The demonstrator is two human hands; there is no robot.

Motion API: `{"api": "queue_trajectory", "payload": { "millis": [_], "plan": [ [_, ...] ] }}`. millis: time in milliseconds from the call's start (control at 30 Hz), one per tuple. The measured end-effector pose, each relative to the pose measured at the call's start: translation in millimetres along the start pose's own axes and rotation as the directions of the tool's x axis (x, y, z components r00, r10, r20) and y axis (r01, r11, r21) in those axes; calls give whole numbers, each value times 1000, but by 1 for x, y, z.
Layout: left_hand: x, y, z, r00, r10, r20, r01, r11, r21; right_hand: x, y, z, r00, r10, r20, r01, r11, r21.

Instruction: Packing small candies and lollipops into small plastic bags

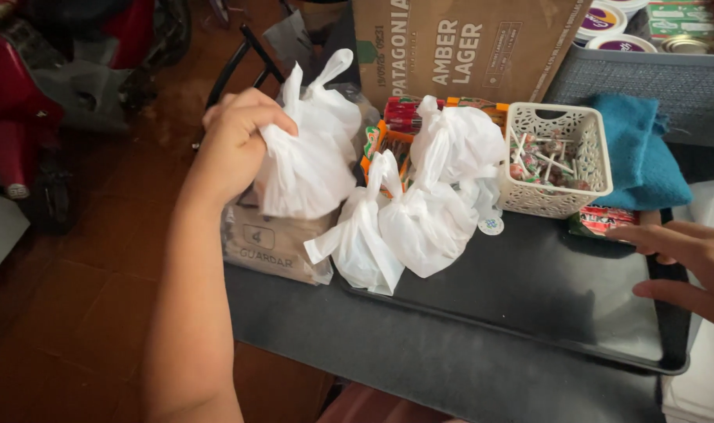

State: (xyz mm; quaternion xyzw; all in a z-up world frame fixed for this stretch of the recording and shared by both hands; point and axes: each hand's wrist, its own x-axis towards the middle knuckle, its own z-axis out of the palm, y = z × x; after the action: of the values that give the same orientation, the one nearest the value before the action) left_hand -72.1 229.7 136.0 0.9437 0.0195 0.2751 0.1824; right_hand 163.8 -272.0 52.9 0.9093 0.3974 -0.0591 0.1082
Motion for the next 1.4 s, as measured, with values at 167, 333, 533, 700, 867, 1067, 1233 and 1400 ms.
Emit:
{"api": "queue_trajectory", "payload": {
  "millis": [167, 333, 533, 700, 867, 1067, 1233, 1400],
  "plan": [
    [-14, 1, 32, 946, -154, 287, 27, 915, 402, -11, -4, -15, 998, 53, 30, -55, 997, 50],
    [-22, 35, 21, 946, -158, 283, 5, 880, 474, -37, -13, -59, 983, 169, -66, -171, 984, -38],
    [0, 156, 25, 992, 90, 93, -96, 993, 71, -53, -26, -116, 881, 469, -55, -470, 883, 0],
    [3, 228, 71, 778, 572, 259, -622, 760, 189, -64, -20, -99, 843, 523, -128, -498, 847, 185],
    [8, 237, 105, 691, 633, 349, -646, 757, -96, -126, -36, -52, 883, 469, -2, -464, 873, 149],
    [9, 211, 135, 631, 463, 622, -575, 818, -25, -167, -61, 25, 881, 370, -294, -175, 834, 524],
    [8, 200, 142, 625, 517, 585, -627, 779, -18, -165, -71, 54, 817, 509, -271, -323, 793, 517],
    [7, 192, 147, 632, 523, 571, -641, 767, 7, -167, -70, 55, 786, 554, -275, -343, 761, 551]
  ]
}}
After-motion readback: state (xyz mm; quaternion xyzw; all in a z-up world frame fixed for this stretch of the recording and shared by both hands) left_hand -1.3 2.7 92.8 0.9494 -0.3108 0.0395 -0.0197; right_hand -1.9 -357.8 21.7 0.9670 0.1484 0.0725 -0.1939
